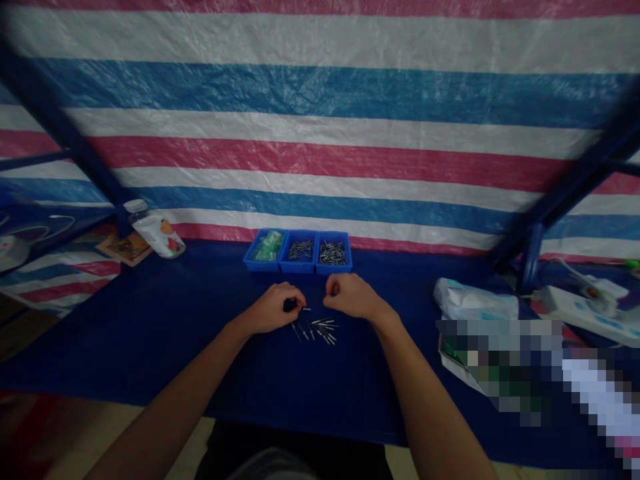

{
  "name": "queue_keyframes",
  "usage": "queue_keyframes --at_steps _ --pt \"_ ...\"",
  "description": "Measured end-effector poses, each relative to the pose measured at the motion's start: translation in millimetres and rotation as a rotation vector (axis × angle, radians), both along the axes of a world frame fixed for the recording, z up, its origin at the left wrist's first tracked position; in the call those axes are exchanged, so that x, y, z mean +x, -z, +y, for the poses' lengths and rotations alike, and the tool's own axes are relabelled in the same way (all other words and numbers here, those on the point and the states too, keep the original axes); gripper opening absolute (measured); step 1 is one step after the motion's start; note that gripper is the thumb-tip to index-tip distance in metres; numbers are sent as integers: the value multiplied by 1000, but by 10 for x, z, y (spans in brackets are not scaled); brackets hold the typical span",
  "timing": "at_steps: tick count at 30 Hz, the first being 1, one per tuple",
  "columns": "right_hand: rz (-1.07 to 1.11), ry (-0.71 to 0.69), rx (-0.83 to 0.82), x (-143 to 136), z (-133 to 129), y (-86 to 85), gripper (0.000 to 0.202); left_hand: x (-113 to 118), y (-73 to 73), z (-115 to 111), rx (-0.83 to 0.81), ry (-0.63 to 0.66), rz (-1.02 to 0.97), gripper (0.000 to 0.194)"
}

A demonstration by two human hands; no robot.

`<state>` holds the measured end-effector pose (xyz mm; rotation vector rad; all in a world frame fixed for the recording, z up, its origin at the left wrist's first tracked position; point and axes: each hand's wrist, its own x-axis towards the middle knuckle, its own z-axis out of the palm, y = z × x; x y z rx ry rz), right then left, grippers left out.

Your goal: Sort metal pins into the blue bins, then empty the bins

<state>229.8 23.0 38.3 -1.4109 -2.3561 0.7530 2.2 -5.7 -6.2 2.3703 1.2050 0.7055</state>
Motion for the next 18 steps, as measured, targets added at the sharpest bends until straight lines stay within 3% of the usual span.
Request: queue_keyframes --at_steps 4,7,10,13,18 --pt "331 -19 85 -48 48 100 11 -11 7 9 -11 -5 -3 20" --pt "558 -28 20 -113 48 141 9 -12 -21 -6 -13 -8 35 18" --pt "721 -12 -76 -162 37 136 21 -5 -59 -31 -7 -16 87 13" --pt "763 2 -86 -172 41 110 33 3 -84 -48 -9 -21 115 9" --pt "716 34 -2 -152 86 108 20 4 -78 -50 -30 -38 131 8"
